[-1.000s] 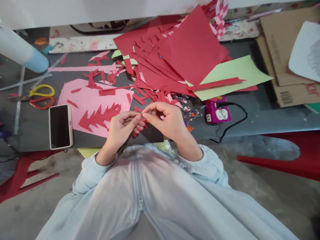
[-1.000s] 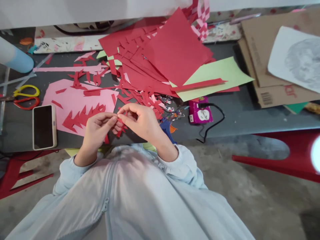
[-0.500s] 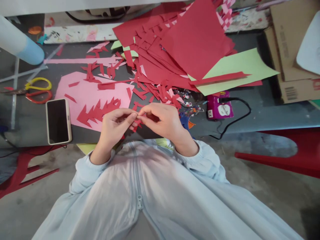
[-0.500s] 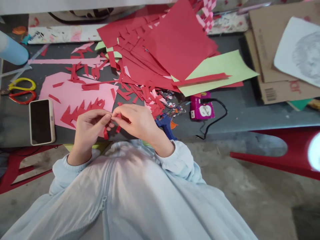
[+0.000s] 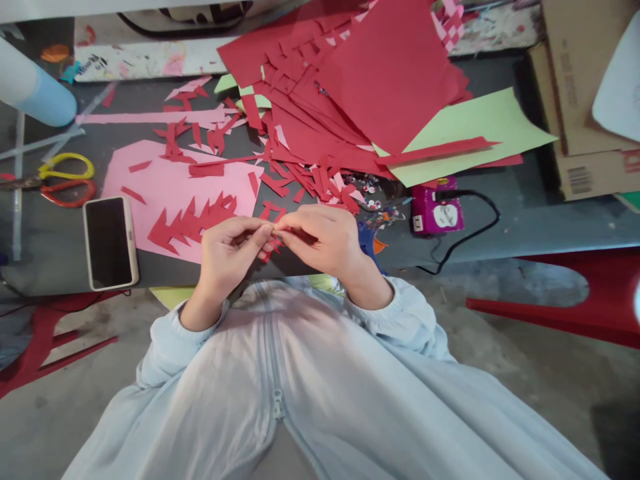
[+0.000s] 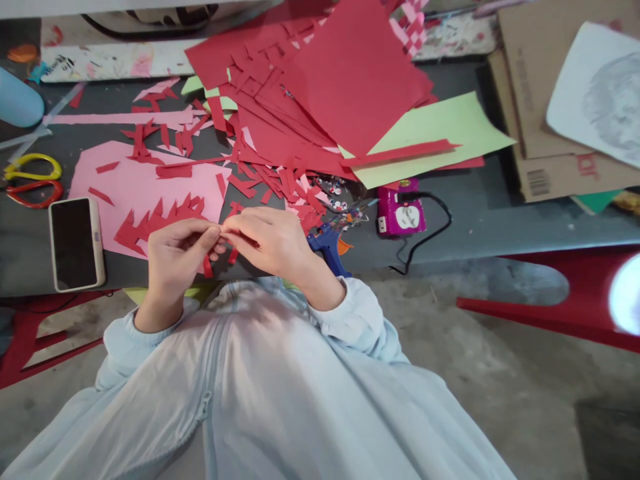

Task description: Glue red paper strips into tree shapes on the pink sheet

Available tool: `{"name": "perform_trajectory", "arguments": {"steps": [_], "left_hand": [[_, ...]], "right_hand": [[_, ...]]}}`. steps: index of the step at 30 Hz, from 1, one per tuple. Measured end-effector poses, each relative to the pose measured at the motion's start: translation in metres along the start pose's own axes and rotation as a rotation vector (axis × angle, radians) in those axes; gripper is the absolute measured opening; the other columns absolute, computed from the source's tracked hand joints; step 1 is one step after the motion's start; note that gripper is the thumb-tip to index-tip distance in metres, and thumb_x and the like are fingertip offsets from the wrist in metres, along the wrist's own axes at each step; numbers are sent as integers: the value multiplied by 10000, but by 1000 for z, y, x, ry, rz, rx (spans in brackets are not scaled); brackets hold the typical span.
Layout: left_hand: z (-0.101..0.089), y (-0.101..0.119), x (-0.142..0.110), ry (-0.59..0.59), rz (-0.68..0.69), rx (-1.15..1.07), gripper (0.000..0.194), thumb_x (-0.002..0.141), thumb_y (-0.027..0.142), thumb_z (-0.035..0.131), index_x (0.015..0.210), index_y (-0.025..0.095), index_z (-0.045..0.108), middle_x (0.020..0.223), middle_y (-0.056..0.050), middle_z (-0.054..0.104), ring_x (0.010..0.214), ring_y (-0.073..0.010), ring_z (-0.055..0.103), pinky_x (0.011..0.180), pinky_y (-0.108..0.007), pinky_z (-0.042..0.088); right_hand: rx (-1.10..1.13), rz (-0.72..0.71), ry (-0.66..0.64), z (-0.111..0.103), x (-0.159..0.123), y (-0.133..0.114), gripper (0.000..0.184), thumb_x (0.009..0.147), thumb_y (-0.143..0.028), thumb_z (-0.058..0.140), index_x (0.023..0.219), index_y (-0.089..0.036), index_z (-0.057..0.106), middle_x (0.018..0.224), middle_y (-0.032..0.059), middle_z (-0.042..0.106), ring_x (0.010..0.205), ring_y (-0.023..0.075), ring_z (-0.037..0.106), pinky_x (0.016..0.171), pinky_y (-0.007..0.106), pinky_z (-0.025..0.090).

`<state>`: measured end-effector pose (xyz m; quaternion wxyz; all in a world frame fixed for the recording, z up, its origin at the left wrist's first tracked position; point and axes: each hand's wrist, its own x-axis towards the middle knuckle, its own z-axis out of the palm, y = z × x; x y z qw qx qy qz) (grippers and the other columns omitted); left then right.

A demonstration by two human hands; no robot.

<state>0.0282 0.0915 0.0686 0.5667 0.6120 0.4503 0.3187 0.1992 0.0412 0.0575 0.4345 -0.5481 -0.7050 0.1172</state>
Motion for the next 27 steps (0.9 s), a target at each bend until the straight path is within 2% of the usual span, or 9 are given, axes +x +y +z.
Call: {"name": "perform_trajectory", "arguments": {"steps": [3,9,21,27], "left_hand": [[1,-1,-1,18,54,1,200,847,383,742,820,187,774,662,-3,725,534,-109,668,504,-192,553],[4,-4,1,8,164,-73,262,845,427,760,795,171,761,660,-15,732,509,-101,671,469,-165,538],[8,-4,0,4,140,-197,176,834,362,784,795,191,766,714,-12,758,549,-96,698,475,-141,545],[7,-4,0,6,164,-128,193,857,366,760,793,183,760,696,-10,751,546,-96,695,479,-144,547]], "right_hand": [[-7,-29,4,2,1,1,220,977,-281,550,834,-221,704,663,1,653,575,122,541,593,254,431],[19,-137,72,4,3,4,185,975,-235,558,824,-192,656,651,-9,633,575,108,543,580,233,412],[24,-126,108,1,2,3,164,970,-257,600,836,-201,678,661,-20,646,598,103,568,594,228,422],[-4,-149,108,0,2,3,181,975,-245,588,828,-202,684,655,-17,645,586,102,558,587,231,426]]}}
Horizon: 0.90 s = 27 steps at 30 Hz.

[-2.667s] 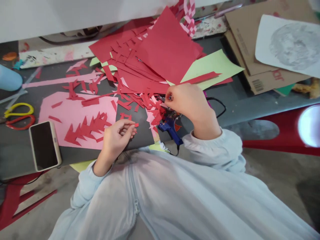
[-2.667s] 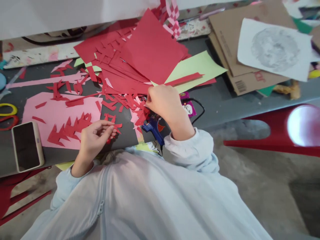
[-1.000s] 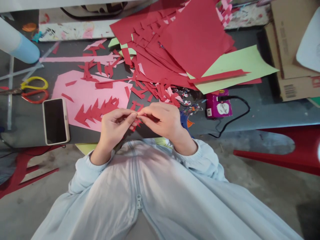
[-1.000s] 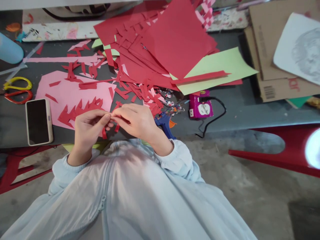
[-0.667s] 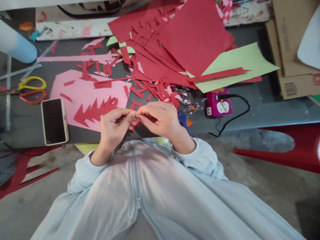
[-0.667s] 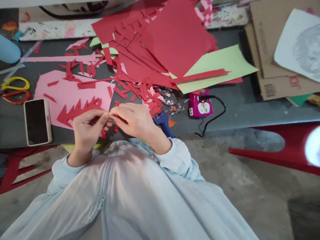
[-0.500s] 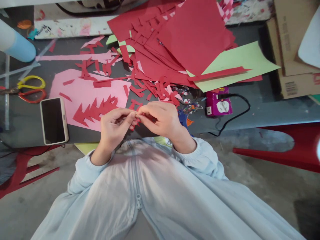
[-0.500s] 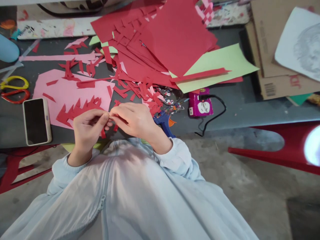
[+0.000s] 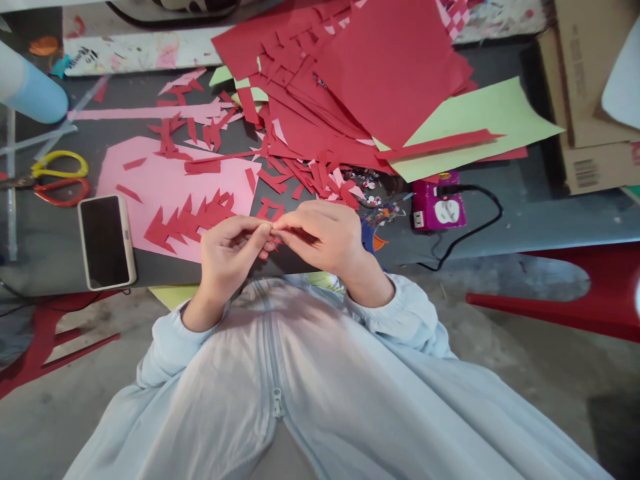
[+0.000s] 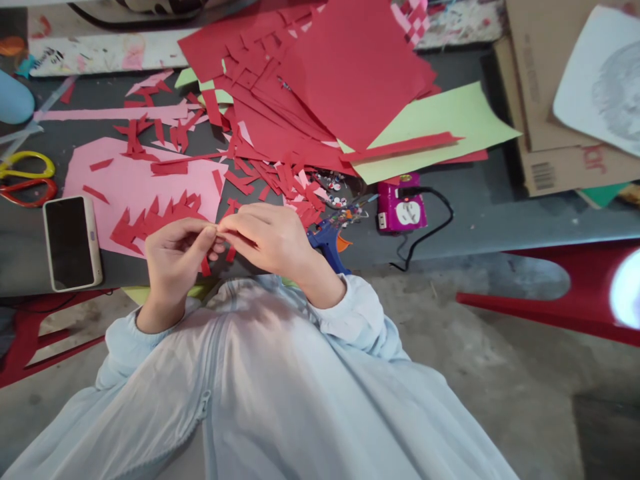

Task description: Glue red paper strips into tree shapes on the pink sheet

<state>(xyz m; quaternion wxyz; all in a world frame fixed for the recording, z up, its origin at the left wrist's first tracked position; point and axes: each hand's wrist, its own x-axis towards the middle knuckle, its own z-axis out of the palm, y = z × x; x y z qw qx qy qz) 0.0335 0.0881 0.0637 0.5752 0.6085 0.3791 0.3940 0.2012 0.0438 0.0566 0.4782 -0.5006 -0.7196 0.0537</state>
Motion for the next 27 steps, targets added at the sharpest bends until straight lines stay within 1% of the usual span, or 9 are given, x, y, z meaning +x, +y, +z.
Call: {"name": "perform_trajectory", "arguments": {"steps": [6,13,17,22,27], "left_hand": [[0,1,0,-9,41,41,175,878,326,740,788,176,753,680,-7,738,545,-89,693,465,-128,531],[0,0,-2,-19,59,53,148,888,300,728,805,180,754,656,4,727,509,-78,672,469,-123,535],[0,-1,-2,-19,57,50,139,879,304,737,812,185,758,665,8,727,522,-81,680,483,-128,547],[0,-2,-2,-9,37,34,166,874,340,743,809,189,761,683,5,733,548,-86,693,489,-131,551],[2,1,-3,13,-24,32,249,847,433,761,798,190,759,687,-10,739,549,-95,688,485,-152,550]], "right_hand": [[-13,-1,-27,-1,0,-1,194,979,-243,571,814,-199,665,635,-18,623,572,101,542,574,233,415],[-3,-34,-47,-2,1,0,158,967,-199,558,831,-191,636,639,-12,609,585,109,538,573,240,398],[-38,-31,-75,-2,-1,0,174,977,-217,528,837,-194,629,655,-4,617,594,119,538,580,247,397],[-31,4,-86,-2,-1,0,192,983,-235,516,830,-194,624,649,-12,605,590,116,525,587,245,388],[-10,32,-57,-3,-1,-1,204,985,-255,541,815,-195,636,653,-14,615,592,107,536,594,236,394]]}}
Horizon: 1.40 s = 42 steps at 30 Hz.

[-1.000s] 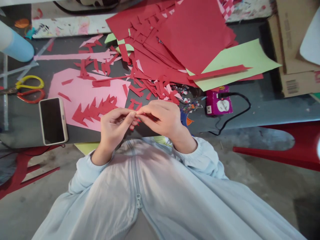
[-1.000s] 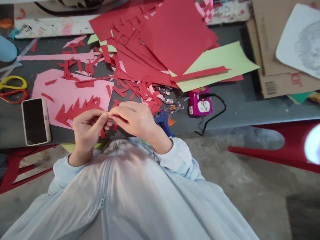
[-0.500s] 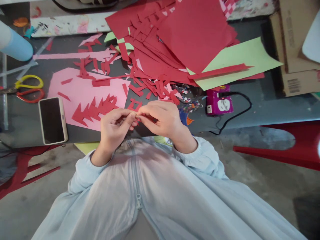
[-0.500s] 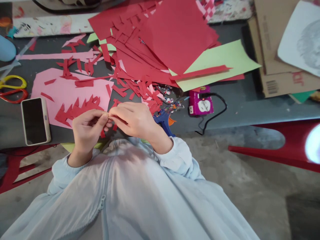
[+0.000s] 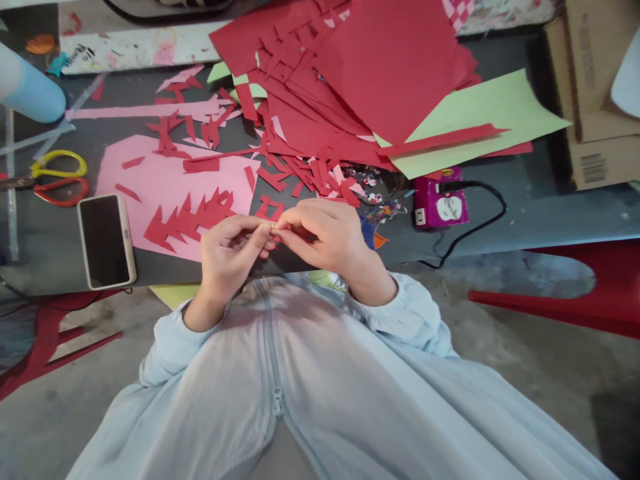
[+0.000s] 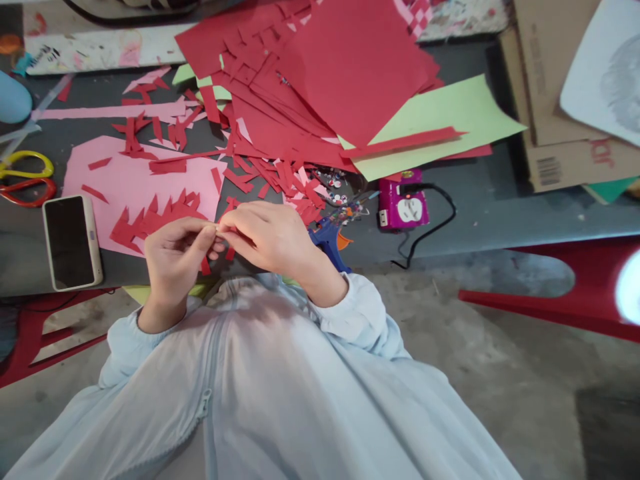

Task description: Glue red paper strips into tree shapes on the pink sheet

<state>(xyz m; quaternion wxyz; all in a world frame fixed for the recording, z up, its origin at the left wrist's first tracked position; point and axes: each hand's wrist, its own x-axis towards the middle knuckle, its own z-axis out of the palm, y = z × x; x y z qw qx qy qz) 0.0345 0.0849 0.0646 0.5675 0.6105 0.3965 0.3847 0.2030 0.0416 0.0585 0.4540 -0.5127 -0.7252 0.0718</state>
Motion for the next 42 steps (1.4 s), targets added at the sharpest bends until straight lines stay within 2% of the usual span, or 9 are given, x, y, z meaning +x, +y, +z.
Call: {"name": "perform_trajectory", "arguments": {"steps": [6,14,19,29,38,42], "left_hand": [[1,3,1,7,-35,13,319,811,510,776,769,195,755,671,-16,732,535,-102,672,467,-173,543],[2,6,0,-1,-51,19,357,797,530,782,747,179,737,648,-15,718,526,-99,669,470,-168,542],[2,6,0,-21,-61,-13,357,793,525,785,752,175,730,645,-13,717,529,-100,675,466,-154,542],[7,0,0,-10,-111,-96,348,771,527,803,762,188,725,640,-9,717,523,-104,672,451,-166,536],[0,-6,4,-114,-198,-185,312,773,482,813,790,181,737,637,-13,712,542,-105,675,473,-167,539],[0,-7,3,-121,-237,-184,343,776,509,804,799,175,728,618,-12,697,532,-102,662,475,-170,533]], "right_hand": [[-50,17,-35,0,-1,1,245,1007,-304,515,840,-208,667,662,-2,624,613,123,549,613,256,408],[-70,-44,-89,-2,-1,2,217,991,-257,504,840,-200,649,652,-4,607,605,122,528,587,257,373],[-50,20,-138,-2,-1,2,200,963,-279,503,808,-208,608,632,-18,574,588,117,501,575,246,358],[7,69,-132,-2,-1,2,184,945,-284,517,800,-207,600,637,-22,574,581,112,496,584,240,367],[30,91,-182,-5,0,2,173,932,-279,528,795,-207,603,629,-27,568,573,110,486,571,241,341],[40,91,-188,-6,0,2,163,927,-270,531,795,-205,601,647,-24,585,588,111,500,571,240,341]]}}
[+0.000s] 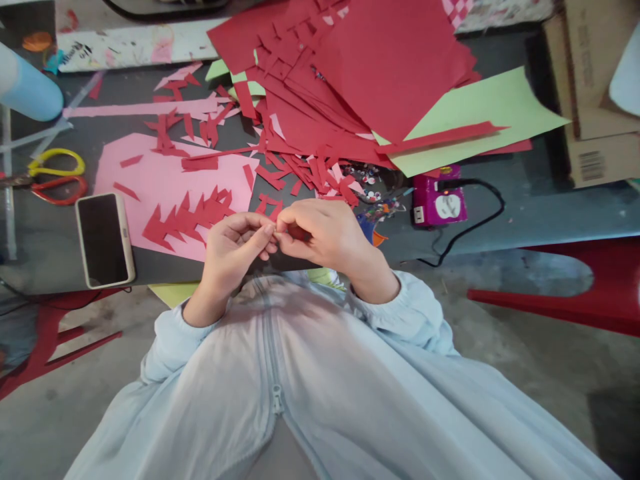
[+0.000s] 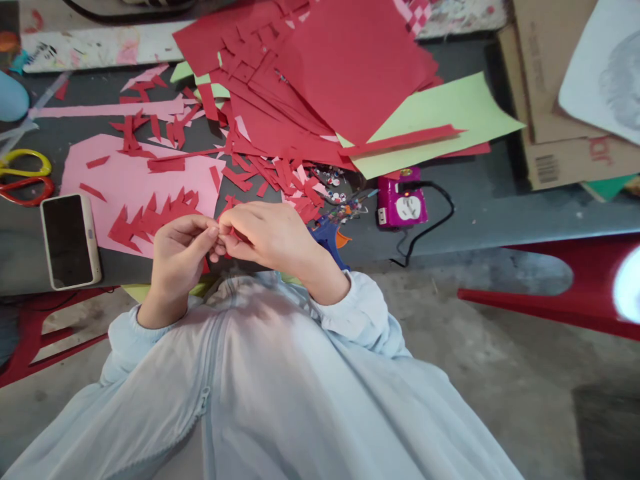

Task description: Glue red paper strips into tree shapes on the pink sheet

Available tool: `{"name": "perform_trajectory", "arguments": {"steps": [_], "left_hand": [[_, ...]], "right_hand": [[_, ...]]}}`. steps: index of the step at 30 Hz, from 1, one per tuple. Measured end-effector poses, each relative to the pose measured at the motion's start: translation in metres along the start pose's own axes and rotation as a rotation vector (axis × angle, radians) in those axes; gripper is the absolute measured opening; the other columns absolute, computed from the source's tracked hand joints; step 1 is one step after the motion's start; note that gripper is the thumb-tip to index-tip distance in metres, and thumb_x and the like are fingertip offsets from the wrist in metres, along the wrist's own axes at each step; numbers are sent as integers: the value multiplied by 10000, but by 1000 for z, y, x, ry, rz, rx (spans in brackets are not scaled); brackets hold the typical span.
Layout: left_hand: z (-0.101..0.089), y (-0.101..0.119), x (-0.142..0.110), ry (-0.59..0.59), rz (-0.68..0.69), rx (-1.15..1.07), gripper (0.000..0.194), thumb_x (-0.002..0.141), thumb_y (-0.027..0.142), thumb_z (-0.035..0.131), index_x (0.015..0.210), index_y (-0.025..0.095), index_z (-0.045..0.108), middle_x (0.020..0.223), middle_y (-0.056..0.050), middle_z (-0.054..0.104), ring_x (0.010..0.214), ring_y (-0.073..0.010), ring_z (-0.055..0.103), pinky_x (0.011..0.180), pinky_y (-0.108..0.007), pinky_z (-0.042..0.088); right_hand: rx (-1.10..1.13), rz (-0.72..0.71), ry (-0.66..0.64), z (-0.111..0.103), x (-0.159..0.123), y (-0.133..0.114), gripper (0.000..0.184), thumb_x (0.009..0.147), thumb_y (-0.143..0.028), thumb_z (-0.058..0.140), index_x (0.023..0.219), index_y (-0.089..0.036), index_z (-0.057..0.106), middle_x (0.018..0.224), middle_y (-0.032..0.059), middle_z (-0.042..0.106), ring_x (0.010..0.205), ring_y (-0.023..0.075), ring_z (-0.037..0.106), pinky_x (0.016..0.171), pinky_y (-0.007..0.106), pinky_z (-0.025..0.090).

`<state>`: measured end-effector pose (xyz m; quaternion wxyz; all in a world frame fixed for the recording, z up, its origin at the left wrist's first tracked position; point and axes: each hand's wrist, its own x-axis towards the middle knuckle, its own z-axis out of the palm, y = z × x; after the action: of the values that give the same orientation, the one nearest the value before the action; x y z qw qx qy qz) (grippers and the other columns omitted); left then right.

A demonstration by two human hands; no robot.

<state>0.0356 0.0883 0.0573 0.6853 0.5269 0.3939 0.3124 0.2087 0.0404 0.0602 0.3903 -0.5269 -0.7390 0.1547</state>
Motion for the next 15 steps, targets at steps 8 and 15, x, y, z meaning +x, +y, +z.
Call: {"name": "perform_trajectory", "arguments": {"steps": [8,15], "left_hand": [[4,-1,4,69,-34,-12,376,732,512,832,757,167,685,635,-20,706,489,-90,632,423,-174,483],[-3,-6,7,138,-72,-30,359,708,474,848,741,163,672,601,0,683,464,-78,613,403,-162,464]], "right_hand": [[12,58,-29,-4,-1,-3,105,878,-238,552,790,-206,600,648,-28,596,582,109,509,572,242,349],[-108,344,-31,-20,-6,15,59,770,-159,610,742,-205,586,643,-18,603,585,129,518,589,275,341]]}}
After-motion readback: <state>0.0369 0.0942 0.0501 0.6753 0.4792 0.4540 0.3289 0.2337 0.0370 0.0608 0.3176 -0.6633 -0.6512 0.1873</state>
